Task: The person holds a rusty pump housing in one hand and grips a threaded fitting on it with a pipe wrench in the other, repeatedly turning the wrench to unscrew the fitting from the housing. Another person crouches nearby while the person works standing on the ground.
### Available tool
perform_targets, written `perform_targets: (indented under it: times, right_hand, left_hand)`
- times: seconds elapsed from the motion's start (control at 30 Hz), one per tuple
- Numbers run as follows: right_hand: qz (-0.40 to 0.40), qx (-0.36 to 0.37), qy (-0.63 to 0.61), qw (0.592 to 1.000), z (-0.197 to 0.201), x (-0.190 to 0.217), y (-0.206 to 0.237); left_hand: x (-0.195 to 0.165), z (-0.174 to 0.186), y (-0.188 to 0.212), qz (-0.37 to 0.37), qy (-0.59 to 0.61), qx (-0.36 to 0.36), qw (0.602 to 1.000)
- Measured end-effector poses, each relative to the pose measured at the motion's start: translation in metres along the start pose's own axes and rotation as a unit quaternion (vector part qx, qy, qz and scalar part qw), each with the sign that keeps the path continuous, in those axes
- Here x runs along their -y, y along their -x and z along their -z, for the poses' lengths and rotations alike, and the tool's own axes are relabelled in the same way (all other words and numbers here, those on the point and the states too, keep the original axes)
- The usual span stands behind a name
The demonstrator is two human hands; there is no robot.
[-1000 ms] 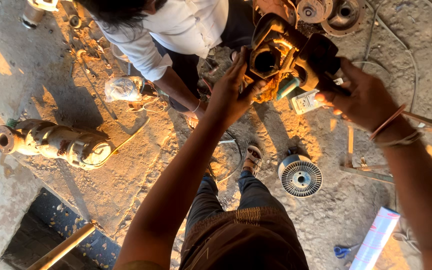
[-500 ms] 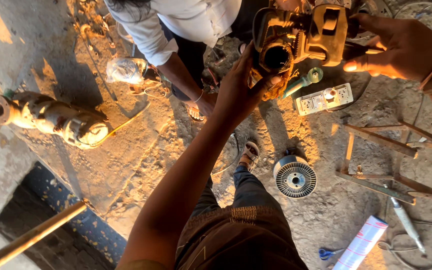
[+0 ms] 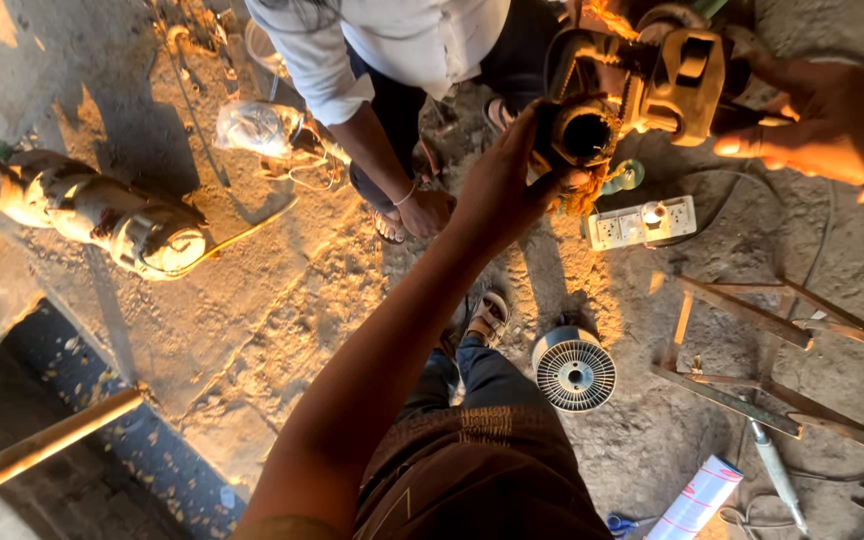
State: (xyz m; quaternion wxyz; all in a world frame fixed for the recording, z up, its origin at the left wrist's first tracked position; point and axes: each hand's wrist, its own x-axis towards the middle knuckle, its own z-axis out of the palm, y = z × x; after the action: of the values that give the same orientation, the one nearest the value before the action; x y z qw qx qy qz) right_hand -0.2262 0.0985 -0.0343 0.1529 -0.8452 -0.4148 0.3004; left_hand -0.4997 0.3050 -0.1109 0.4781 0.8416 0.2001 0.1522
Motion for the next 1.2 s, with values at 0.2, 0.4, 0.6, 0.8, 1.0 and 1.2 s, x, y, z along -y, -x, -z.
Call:
perform_targets:
  times: [0.2,0.4,0.6,0.8,1.0,1.2]
  right_hand:
    - [-0.108,0.047,-0.125,0.985,0.009,0.000,-0.004]
    - [0.208,0.010,0.098,0.973,0.040,0.018,-0.044]
    - [0.306,0.198,0.126,0.923,0.055,0.039,-0.117]
    - [0.212,0.329,0.320,0.863,0.042,0.058,-0.156]
    - [0.193,0.336,0.311,0.868,0.042,0.063,-0.163]
    - [0.239,0.332,0.216,0.887,0.047,0.066,-0.184]
  left_hand:
    - [-0.003,0.005,-0.005,-0.018,0.032,-0.005,0.999]
    - [-0.030,0.023,-0.006,0.052,0.046,0.004,0.998]
    - [-0.049,0.035,0.011,0.142,0.126,0.013,0.982]
    - [-0.046,0.011,0.038,0.107,0.191,-0.122,0.968]
    - [-0.049,-0.002,0.032,0.081,0.237,-0.154,0.956]
    - [-0.055,-0.015,0.018,0.069,0.085,-0.285,0.952]
